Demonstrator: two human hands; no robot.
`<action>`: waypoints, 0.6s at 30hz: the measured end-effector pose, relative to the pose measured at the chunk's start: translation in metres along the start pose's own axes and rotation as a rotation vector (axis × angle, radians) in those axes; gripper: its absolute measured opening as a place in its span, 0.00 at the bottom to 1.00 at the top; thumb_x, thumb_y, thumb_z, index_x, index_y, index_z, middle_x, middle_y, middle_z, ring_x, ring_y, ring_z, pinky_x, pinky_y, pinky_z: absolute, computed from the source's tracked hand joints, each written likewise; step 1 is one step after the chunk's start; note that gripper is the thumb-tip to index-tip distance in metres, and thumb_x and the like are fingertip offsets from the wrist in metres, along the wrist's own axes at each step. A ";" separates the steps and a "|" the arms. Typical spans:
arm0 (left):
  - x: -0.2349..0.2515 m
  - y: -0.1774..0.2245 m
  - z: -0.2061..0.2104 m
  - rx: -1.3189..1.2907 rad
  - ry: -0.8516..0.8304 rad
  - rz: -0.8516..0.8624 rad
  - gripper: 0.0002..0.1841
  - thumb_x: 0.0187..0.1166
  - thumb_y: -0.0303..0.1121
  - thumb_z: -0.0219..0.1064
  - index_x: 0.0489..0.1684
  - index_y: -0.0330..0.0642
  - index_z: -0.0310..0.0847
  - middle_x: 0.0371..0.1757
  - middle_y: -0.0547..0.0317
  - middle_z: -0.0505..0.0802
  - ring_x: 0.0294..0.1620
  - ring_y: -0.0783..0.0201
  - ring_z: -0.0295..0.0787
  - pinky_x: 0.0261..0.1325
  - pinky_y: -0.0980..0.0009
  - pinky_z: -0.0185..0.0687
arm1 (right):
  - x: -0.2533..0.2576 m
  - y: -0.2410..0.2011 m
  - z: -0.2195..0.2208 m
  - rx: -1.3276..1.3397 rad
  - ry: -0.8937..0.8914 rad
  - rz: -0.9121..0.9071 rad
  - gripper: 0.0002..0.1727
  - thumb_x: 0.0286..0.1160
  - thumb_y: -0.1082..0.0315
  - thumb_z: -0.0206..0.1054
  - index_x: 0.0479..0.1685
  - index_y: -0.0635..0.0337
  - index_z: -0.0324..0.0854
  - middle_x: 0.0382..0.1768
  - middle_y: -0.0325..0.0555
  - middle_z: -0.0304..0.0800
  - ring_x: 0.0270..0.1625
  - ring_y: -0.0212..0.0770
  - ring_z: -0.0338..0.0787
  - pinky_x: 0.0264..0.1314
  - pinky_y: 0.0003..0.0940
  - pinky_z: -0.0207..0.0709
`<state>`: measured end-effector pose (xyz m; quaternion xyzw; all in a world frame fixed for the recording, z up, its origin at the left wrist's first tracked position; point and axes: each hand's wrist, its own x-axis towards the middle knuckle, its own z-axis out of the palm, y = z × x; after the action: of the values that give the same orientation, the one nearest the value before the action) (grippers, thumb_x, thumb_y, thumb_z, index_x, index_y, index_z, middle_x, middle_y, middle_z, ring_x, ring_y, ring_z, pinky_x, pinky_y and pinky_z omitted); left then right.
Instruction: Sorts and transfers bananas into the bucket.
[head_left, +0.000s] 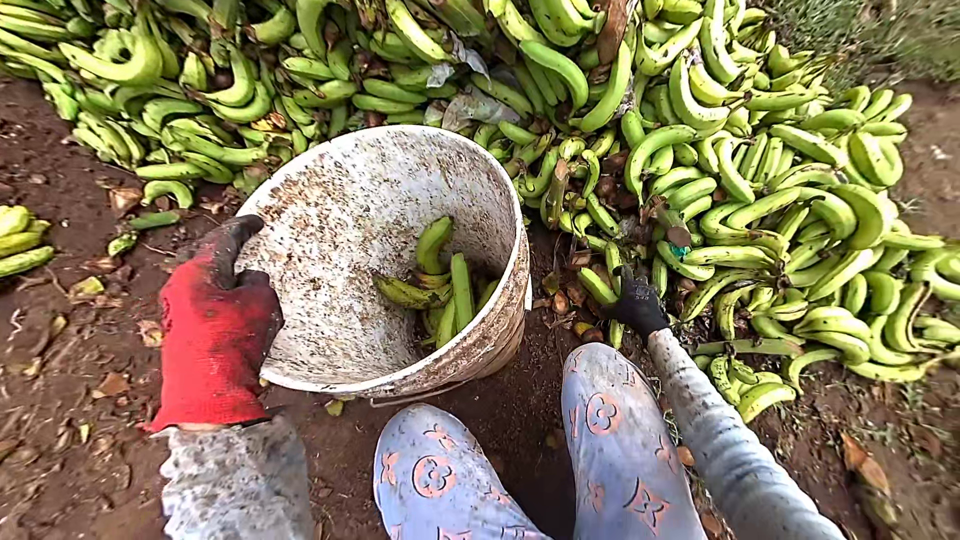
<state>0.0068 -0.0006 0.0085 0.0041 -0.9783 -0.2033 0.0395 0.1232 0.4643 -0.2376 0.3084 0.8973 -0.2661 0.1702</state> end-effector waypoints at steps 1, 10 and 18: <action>-0.003 0.004 -0.002 -0.009 -0.006 0.001 0.29 0.83 0.21 0.53 0.85 0.51 0.70 0.76 0.32 0.81 0.77 0.32 0.78 0.74 0.29 0.69 | -0.005 0.007 -0.003 0.096 -0.026 0.007 0.60 0.41 0.55 0.93 0.85 0.51 0.64 0.68 0.73 0.80 0.68 0.75 0.81 0.67 0.76 0.73; -0.016 0.023 -0.002 -0.071 0.031 0.009 0.30 0.79 0.21 0.55 0.83 0.52 0.72 0.74 0.25 0.79 0.69 0.24 0.79 0.61 0.21 0.70 | -0.131 -0.112 -0.180 0.930 0.087 -0.772 0.46 0.56 0.69 0.79 0.82 0.60 0.61 0.62 0.44 0.87 0.61 0.32 0.90 0.65 0.30 0.87; -0.014 0.027 -0.009 -0.169 0.035 -0.019 0.26 0.84 0.23 0.55 0.84 0.42 0.69 0.79 0.26 0.75 0.78 0.24 0.72 0.72 0.22 0.65 | -0.074 -0.194 -0.198 0.512 -0.105 -0.914 0.36 0.74 0.64 0.74 0.84 0.56 0.68 0.80 0.49 0.76 0.73 0.41 0.85 0.70 0.37 0.84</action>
<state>0.0214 0.0209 0.0260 0.0137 -0.9568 -0.2852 0.0548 0.0257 0.4162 0.0282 -0.0967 0.8366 -0.5392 0.0007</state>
